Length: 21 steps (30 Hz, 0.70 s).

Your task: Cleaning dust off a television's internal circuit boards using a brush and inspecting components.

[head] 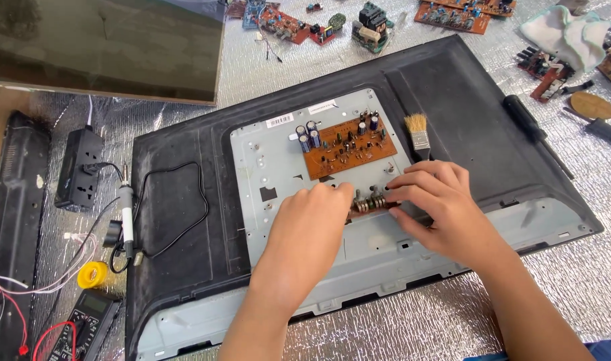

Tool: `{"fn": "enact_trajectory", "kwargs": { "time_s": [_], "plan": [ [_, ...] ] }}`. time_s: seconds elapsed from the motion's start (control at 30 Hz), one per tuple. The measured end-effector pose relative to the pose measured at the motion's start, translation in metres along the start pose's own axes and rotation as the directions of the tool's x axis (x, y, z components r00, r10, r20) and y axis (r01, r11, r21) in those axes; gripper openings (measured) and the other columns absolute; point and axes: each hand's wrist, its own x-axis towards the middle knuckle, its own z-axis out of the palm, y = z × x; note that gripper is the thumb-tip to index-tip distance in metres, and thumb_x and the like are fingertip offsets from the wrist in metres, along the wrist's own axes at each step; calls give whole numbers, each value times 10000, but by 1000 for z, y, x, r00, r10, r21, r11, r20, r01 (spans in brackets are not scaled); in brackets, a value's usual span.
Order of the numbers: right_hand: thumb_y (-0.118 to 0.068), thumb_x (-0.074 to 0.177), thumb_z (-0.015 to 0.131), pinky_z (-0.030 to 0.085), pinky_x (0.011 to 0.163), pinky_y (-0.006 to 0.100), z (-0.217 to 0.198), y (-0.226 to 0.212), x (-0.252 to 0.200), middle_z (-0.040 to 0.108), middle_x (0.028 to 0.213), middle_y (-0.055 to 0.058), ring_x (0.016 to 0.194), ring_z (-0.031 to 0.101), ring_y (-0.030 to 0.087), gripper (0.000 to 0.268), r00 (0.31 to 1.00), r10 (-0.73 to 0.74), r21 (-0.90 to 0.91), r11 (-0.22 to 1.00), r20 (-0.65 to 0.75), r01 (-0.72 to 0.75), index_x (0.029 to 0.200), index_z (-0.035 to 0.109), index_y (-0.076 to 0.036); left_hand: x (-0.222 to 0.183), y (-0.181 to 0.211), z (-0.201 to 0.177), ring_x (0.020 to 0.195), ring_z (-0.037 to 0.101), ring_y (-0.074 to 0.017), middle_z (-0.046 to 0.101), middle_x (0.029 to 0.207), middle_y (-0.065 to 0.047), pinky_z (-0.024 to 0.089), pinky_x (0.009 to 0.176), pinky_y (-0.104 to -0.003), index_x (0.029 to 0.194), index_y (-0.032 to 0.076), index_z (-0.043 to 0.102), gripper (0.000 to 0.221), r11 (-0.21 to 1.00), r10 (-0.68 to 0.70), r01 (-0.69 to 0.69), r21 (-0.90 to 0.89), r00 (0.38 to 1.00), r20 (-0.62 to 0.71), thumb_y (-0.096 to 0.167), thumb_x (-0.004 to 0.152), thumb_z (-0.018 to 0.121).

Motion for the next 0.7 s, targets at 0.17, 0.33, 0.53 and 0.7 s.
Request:
{"fn": "enact_trajectory", "kwargs": {
  "time_s": [0.17,0.33,0.53,0.7],
  "plan": [
    [-341,948,695,314,1032,433,-2,2,-1,698,1199,-48,1243,555,225,265,998,49,-44,998,-32,-51,1153,683,-175,8,-9,11,613,626,-324,579,755,-67,507,550,-466,863,82,572,422,999,20,-18,32,996,-85,-291,676,508],
    [-247,993,644,308,1049,450,4,0,0,697,1205,-18,1233,552,245,305,1000,23,-48,999,-18,-24,1283,658,-152,23,-9,30,767,654,-301,659,846,-61,553,680,-444,918,112,651,408,990,93,-80,113,989,-117,-238,712,610],
    [-175,987,660,305,1053,474,7,-1,-1,711,1032,-48,1183,564,239,215,1000,6,-19,1000,-13,-6,1200,673,-145,26,-7,39,903,617,-274,685,805,-31,528,746,-413,867,167,680,333,972,127,-99,211,984,-123,-128,715,715],
    [-169,992,659,308,1054,456,7,-5,1,691,1001,-30,1187,565,232,225,1000,21,-21,1000,-6,-21,1216,659,-151,22,-9,31,858,612,-293,678,775,-70,523,739,-432,820,118,636,392,988,100,-87,128,990,-96,-254,700,618]
  ]
}}
